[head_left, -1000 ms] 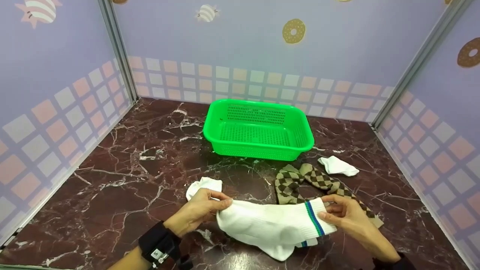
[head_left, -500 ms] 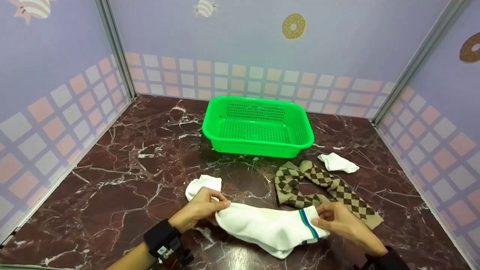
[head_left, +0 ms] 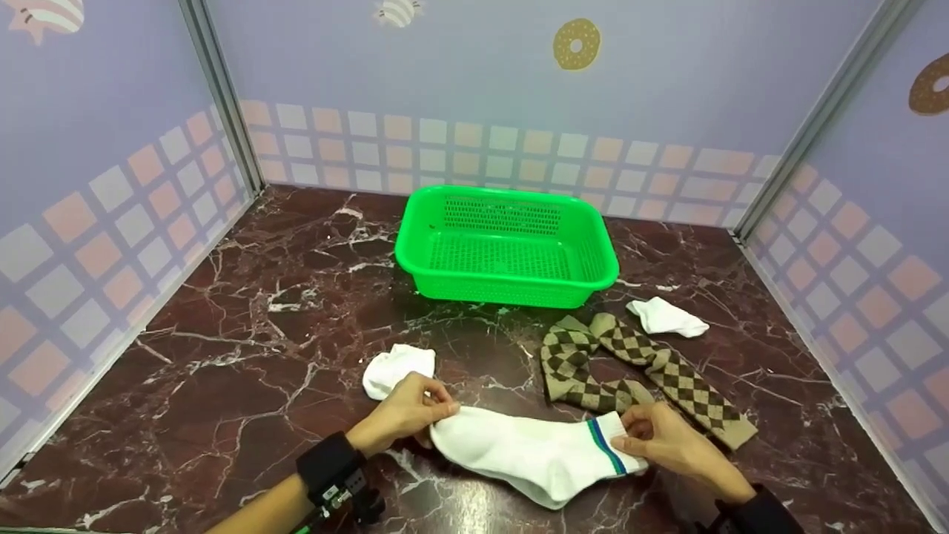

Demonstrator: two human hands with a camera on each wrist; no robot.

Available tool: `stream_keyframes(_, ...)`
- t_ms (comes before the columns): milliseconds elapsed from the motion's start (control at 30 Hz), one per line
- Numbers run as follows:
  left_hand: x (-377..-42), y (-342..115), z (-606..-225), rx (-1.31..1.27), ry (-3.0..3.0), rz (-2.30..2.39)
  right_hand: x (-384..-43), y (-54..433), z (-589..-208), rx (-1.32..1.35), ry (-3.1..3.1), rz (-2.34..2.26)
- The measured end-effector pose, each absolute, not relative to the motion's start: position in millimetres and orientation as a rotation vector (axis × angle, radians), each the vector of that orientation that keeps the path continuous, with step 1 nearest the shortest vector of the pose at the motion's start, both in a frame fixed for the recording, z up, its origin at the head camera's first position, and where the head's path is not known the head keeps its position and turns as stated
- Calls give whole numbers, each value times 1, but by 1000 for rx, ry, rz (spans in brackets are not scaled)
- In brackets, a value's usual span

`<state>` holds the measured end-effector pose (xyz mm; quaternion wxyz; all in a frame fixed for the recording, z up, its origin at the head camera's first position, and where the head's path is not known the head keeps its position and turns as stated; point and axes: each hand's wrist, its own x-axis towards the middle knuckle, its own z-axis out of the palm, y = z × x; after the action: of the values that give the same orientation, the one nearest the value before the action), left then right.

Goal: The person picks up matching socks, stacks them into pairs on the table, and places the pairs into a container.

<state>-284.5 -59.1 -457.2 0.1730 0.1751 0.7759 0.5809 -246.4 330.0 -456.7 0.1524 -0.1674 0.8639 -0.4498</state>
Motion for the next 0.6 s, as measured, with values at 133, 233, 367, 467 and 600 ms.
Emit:
stream_keyframes(133,-286,-58,-457,490,2271,1615,-245,328,-454,-472,2541,-1231)
stream_keyframes(233,-286,-60,-455,506,2285,1599,-243,326,-450,-464,2586,-1191)
stream_keyframes(367,-285,-65,-448,581,2315,1554,-239,323,-440,-493,2661,-1167)
stream_keyframes(467,-282,-65,-440,739,2516,1415,-236,320,-434,-521,2770,-1111)
stream_keyframes(600,-273,-57,-431,887,2893,1150,-232,309,-434,-626,2991,-947)
